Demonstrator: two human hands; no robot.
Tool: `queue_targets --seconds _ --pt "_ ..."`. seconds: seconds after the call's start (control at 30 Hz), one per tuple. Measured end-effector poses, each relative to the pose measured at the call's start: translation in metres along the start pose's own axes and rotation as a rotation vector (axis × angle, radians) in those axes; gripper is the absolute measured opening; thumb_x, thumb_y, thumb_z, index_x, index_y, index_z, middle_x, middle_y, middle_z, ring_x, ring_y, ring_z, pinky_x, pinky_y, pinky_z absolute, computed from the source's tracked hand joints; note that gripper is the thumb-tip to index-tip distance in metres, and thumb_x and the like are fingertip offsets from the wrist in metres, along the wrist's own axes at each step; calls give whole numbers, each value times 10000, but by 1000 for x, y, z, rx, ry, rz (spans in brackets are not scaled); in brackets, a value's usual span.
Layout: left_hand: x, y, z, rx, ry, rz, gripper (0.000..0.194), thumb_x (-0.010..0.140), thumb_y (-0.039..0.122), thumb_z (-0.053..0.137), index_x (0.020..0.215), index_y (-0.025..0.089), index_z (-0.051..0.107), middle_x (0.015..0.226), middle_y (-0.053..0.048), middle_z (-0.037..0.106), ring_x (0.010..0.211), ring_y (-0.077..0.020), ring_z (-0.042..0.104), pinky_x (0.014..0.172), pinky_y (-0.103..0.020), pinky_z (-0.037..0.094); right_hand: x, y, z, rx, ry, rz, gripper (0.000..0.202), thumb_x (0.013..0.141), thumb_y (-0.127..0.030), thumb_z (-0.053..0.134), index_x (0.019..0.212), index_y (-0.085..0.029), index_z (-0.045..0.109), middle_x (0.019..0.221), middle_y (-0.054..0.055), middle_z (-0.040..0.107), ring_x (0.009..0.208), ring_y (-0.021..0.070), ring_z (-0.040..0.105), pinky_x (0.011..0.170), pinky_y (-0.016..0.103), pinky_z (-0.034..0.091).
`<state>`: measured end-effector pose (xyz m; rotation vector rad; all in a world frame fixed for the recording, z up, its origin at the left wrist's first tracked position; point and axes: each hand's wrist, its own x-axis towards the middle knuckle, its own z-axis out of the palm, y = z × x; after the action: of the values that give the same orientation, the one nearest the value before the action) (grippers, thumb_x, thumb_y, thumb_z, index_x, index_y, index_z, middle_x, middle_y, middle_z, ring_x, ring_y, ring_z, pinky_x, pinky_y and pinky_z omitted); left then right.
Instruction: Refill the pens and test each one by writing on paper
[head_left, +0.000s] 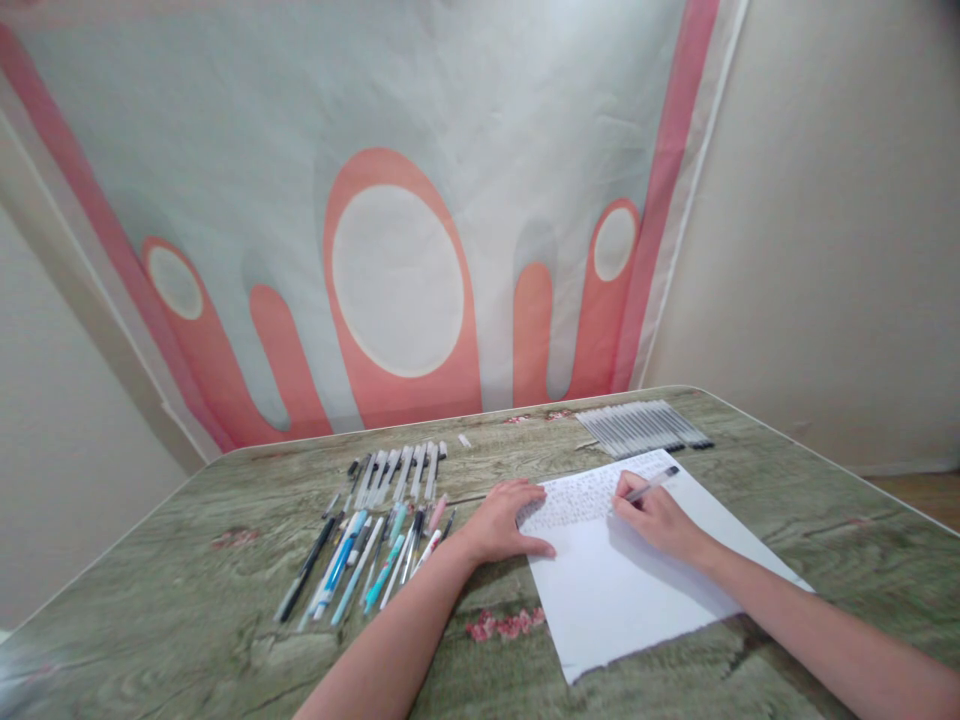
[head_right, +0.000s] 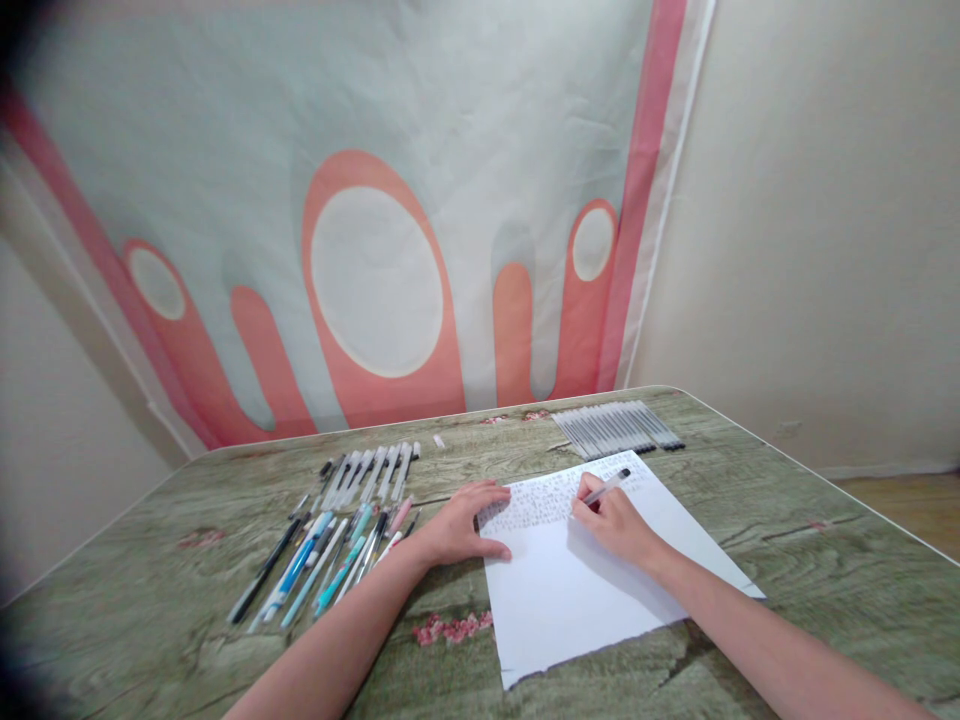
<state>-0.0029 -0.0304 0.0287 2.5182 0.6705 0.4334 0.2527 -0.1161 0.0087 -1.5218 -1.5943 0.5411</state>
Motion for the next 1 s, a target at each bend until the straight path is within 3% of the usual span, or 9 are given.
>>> queue_targets --seconds 1.0 --pt "1 2 0 13 -4 -1 766 527 589 656 1177 220 491 1249 -71 483 1206 -252 352 1034 -375 204 0 -1 0 -3 10 -13 127 723 -252 453 611 -204 417 541 -41 422 538 121 412 521 247 311"
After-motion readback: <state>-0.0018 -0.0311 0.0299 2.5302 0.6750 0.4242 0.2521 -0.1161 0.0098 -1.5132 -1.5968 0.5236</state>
